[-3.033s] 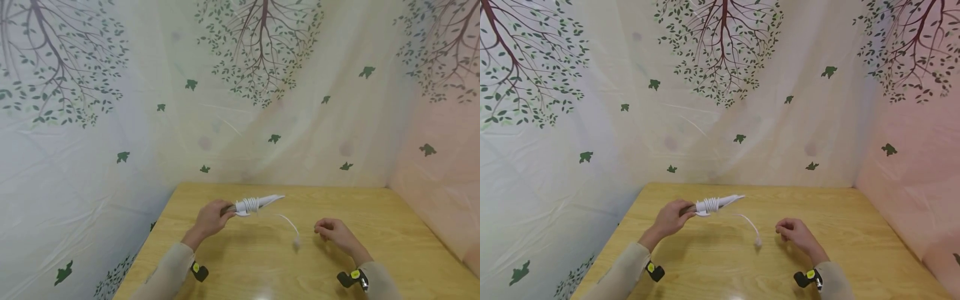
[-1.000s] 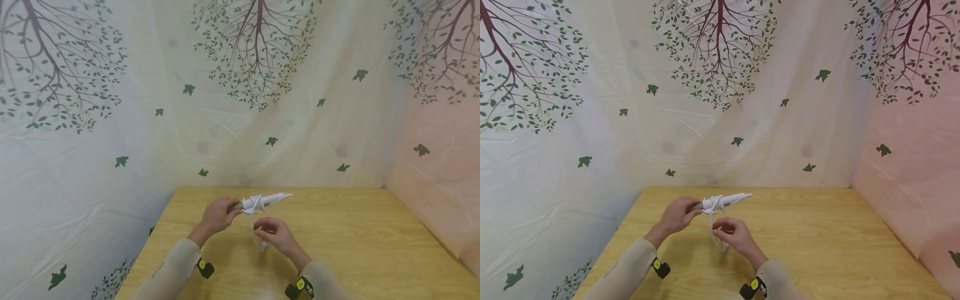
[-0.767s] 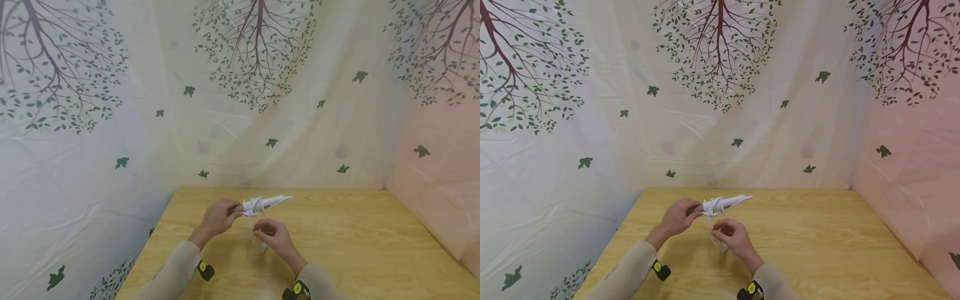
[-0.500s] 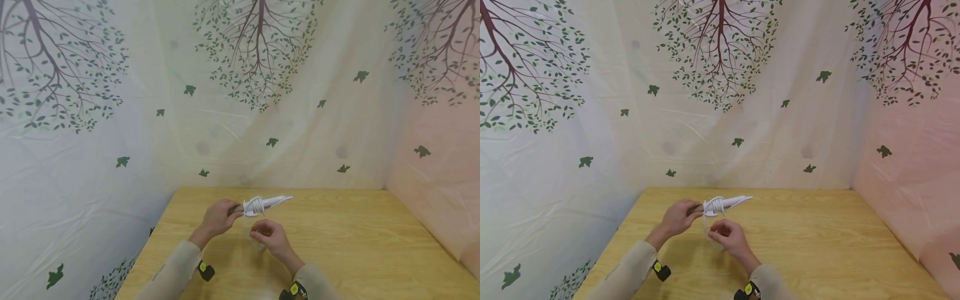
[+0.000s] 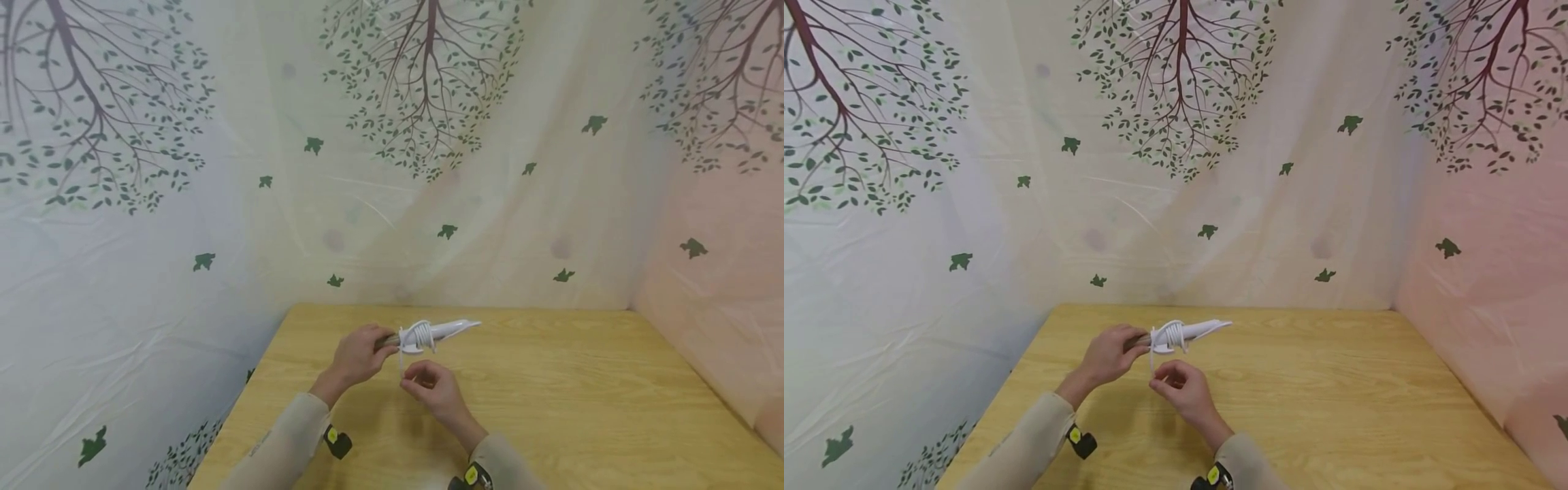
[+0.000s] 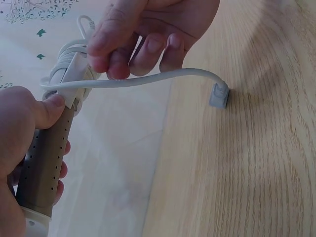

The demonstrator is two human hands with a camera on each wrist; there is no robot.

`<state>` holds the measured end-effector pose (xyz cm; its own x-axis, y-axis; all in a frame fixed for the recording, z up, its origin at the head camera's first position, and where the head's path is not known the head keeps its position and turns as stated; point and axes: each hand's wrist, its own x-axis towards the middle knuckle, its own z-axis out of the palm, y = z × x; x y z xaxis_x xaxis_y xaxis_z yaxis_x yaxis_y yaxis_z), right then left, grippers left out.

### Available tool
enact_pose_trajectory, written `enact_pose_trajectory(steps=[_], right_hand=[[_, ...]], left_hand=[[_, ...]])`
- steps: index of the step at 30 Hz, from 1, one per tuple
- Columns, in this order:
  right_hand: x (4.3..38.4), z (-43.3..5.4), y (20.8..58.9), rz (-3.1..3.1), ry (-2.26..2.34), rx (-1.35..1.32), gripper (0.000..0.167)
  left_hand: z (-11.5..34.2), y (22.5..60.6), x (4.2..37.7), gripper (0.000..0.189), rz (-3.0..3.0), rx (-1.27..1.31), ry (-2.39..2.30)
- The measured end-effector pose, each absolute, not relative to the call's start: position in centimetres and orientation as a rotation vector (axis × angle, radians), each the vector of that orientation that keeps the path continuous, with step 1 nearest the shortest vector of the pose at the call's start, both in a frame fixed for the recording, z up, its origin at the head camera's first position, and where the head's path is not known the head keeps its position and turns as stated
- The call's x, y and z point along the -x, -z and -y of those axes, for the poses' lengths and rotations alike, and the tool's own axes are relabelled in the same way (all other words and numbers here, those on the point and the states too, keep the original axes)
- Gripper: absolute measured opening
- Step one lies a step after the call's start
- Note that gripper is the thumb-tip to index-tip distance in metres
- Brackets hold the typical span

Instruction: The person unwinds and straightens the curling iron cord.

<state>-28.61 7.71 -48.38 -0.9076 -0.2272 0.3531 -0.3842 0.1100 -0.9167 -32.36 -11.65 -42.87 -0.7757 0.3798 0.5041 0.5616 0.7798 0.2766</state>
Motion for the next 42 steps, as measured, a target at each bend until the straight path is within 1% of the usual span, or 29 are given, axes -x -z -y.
enact_pose_trajectory(steps=[4, 6, 13, 19, 23, 30, 42], right_hand=[[28.0, -7.9, 47.2, 2.268, -1.882, -0.637, 0.015], [28.0, -7.9, 47.2, 2.261, -1.874, -0.648, 0.014], [29.8, -7.9, 50.1, 2.275, -1.913, -0.579, 0.011], [29.7, -8.7, 50.3, 2.270, -1.879, -0.654, 0.012], [29.0, -9.6, 49.4, 2.316, -1.829, -0.686, 0.010], [26.8, -11.6, 45.7, 2.348, -1.762, -0.774, 0.007], [26.6, -14.0, 43.8, 2.243, -1.656, -0.807, 0.003]], left_hand=[[11.5, 42.8, 32.2, 0.027, 2.538, 0.726, 0.569], [11.3, 42.8, 32.2, 0.027, 2.532, 0.739, 0.558], [11.2, 43.1, 32.4, 0.028, 2.535, 0.748, 0.536], [11.5, 43.2, 32.3, 0.027, 2.544, 0.747, 0.537], [11.8, 43.4, 32.2, 0.026, 2.558, 0.737, 0.517], [12.3, 44.0, 32.1, 0.026, 2.554, 0.733, 0.516], [12.5, 44.5, 31.7, 0.026, 2.565, 0.708, 0.522]])
